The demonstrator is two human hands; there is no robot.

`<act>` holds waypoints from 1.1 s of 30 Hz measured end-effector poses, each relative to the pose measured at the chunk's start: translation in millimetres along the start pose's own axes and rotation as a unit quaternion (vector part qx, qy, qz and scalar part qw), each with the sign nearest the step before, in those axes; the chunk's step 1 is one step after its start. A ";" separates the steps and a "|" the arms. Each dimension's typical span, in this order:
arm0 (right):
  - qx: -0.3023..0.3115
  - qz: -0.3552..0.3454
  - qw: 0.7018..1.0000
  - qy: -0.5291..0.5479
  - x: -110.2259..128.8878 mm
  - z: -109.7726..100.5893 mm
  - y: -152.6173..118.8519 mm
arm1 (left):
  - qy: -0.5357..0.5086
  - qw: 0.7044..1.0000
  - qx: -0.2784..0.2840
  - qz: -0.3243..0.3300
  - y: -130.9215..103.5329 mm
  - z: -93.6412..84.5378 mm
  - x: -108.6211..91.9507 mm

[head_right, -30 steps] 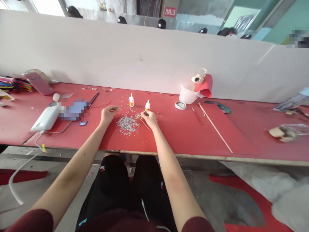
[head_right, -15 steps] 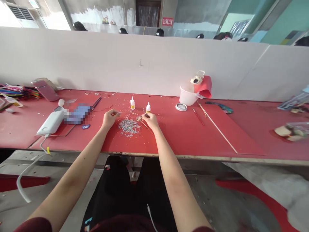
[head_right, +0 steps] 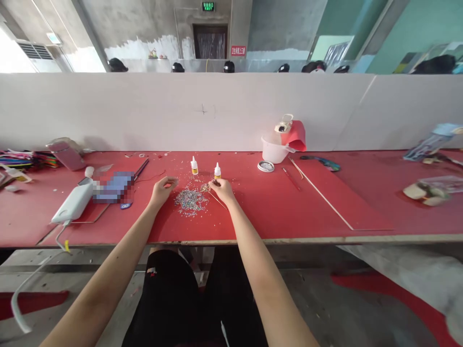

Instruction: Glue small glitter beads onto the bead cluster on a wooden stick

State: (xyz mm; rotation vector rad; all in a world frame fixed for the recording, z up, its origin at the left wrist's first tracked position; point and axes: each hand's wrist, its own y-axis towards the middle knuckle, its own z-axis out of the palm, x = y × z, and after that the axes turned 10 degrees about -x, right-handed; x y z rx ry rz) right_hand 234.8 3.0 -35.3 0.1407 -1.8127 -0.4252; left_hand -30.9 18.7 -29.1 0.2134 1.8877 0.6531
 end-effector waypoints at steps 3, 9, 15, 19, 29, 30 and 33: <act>0.005 0.004 1.000 -0.005 0.4 -1.3 -0.1 | -0.012 1.000 0.013 -0.004 0.0 -0.5 -2.6; 0.014 0.016 1.000 -0.011 -0.3 -1.7 0.5 | -0.029 0.999 0.034 -0.014 2.7 2.1 -6.1; 0.015 0.026 1.000 -0.005 -0.5 -3.3 -1.5 | -0.045 0.998 0.042 -0.024 11.6 6.3 -4.7; 0.017 0.031 0.999 0.007 2.6 -4.6 -3.5 | -0.061 0.997 0.038 -0.038 13.4 6.3 -0.2; 0.020 0.021 1.000 0.006 6.7 -4.4 -3.8 | -0.114 0.990 0.057 -0.055 10.1 6.2 2.8; 0.021 0.019 1.000 0.005 6.6 -4.4 -3.7 | -0.111 0.991 0.058 -0.050 10.0 6.0 1.7; 0.026 0.015 1.000 0.005 6.5 -4.2 -3.7 | -0.102 0.992 0.059 -0.041 9.6 5.4 -1.1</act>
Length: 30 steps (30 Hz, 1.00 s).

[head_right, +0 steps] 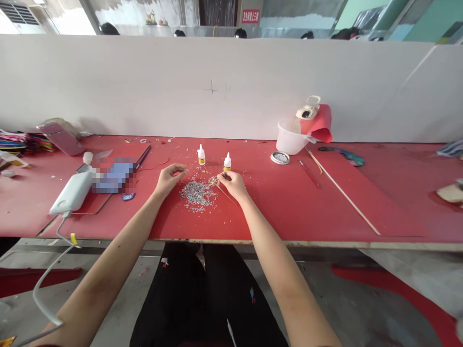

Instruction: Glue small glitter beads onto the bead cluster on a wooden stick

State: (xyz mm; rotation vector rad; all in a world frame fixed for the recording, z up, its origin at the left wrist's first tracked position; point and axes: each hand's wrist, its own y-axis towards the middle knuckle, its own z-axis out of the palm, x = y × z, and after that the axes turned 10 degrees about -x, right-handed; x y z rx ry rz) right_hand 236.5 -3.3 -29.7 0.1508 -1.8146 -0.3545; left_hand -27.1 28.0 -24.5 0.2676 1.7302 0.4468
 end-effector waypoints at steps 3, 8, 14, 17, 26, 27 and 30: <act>0.006 -0.004 1.000 -0.001 -0.1 0.7 -0.1 | 0.007 1.000 0.002 -0.001 -0.9 0.1 -1.9; -0.004 -0.011 1.000 -0.014 -0.2 0.7 0.1 | 0.025 1.000 0.002 -0.003 -1.1 0.2 -3.5; -0.002 -0.020 1.000 -0.019 1.0 0.7 -0.1 | 0.014 1.000 0.018 -0.003 0.0 0.1 -0.5; -0.006 -0.020 0.999 -0.025 0.4 0.8 0.1 | 0.018 1.000 0.019 0.005 0.1 0.1 0.8; -0.002 -0.024 1.000 -0.016 2.5 0.7 -0.5 | 0.041 0.999 0.013 0.024 -1.7 -0.7 -1.2; 0.000 -0.025 1.000 -0.015 2.5 0.6 -0.5 | 0.042 0.999 0.014 0.022 -2.2 -0.9 -1.3; 0.000 -0.025 1.000 -0.006 2.3 0.2 -0.8 | 0.035 0.999 0.019 0.016 -4.5 -2.2 -1.7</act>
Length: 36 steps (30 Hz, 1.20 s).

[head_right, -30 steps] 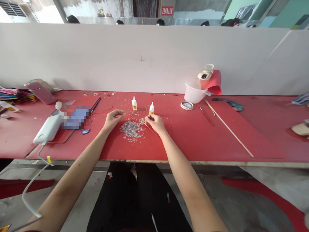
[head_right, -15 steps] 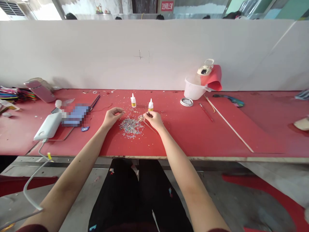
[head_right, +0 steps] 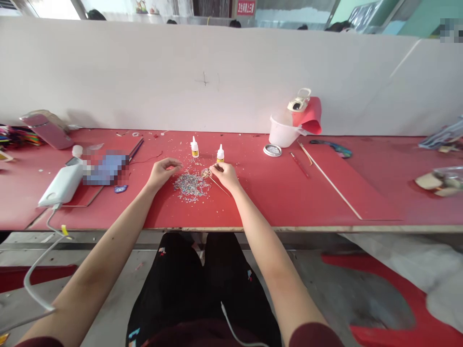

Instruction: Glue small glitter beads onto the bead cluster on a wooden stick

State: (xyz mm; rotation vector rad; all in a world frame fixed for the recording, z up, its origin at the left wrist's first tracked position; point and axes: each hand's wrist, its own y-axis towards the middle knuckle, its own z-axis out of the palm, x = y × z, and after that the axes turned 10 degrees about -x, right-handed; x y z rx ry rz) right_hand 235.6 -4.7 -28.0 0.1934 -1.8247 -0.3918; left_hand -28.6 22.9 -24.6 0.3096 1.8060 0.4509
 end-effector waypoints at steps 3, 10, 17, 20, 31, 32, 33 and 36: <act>-0.003 -0.001 1.000 0.009 0.1 -0.6 -0.3 | 0.001 1.000 0.002 -0.005 -2.1 -1.4 -0.6; -0.004 -0.001 1.000 0.008 -1.7 -0.5 1.1 | 0.019 1.000 -0.003 -0.001 -0.4 -0.4 -3.1; -0.006 0.004 1.000 0.017 -2.4 0.0 0.9 | 0.041 0.999 -0.002 -0.003 1.6 -1.0 -4.8; -0.008 0.007 1.000 0.023 -1.3 0.0 0.3 | 0.041 0.999 0.006 -0.035 1.6 -2.3 -3.3; -0.002 0.005 1.000 0.020 -1.8 -1.9 0.6 | 0.021 0.998 -0.015 -0.065 4.2 -2.3 0.7; -0.003 0.007 1.000 0.019 -2.1 -1.8 0.9 | 0.019 0.998 -0.015 -0.064 4.4 -2.4 1.4; -0.003 0.008 1.000 0.017 -2.0 -1.7 1.0 | 0.016 0.998 -0.016 -0.062 4.5 -2.6 2.1; -0.004 0.005 1.000 0.020 -0.3 -2.0 0.4 | 0.018 0.998 -0.020 -0.059 4.0 -3.4 2.6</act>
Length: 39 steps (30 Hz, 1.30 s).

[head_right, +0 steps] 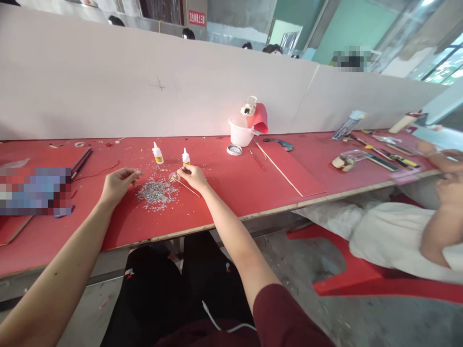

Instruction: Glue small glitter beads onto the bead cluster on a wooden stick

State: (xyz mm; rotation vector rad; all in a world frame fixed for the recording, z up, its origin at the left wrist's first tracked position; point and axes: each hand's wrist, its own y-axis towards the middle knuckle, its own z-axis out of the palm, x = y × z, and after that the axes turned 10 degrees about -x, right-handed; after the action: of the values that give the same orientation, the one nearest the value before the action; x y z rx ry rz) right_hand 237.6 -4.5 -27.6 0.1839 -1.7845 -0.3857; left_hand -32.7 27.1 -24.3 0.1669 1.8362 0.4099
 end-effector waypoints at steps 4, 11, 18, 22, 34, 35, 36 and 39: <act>-0.001 -0.005 1.000 0.006 2.4 -1.2 -1.5 | 0.018 1.000 -0.006 0.003 -2.1 -0.8 -3.4; 0.000 -0.004 1.000 -0.016 1.9 -2.9 -1.5 | 0.008 0.999 -0.003 0.033 -2.0 1.4 -3.1; -0.012 0.013 1.000 -0.011 1.3 -1.6 -0.7 | 0.000 0.999 0.032 0.036 -4.7 1.4 -1.3; -0.016 0.017 1.000 -0.009 4.9 -3.8 -2.3 | 0.015 0.998 0.025 0.055 -4.5 0.6 -3.2; 0.007 0.086 0.996 0.038 3.9 4.1 -5.5 | -0.026 0.995 0.091 0.034 -15.6 9.6 -18.8; 0.009 0.094 0.994 0.046 4.4 4.9 -6.2 | -0.024 0.994 0.099 0.035 -17.1 10.3 -20.6; 0.012 0.102 0.993 0.056 5.6 5.7 -7.1 | -0.022 0.993 0.106 0.037 -18.5 10.9 -22.4; 0.026 0.124 0.988 0.083 11.5 7.9 -10.1 | -0.019 0.990 0.129 0.046 -22.8 12.1 -27.7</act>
State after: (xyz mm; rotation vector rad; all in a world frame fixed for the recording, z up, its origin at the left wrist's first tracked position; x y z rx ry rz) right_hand 226.3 -16.4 -22.3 0.0278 -1.6295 -0.1399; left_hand -10.7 -0.6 -10.7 0.4358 1.8443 0.2304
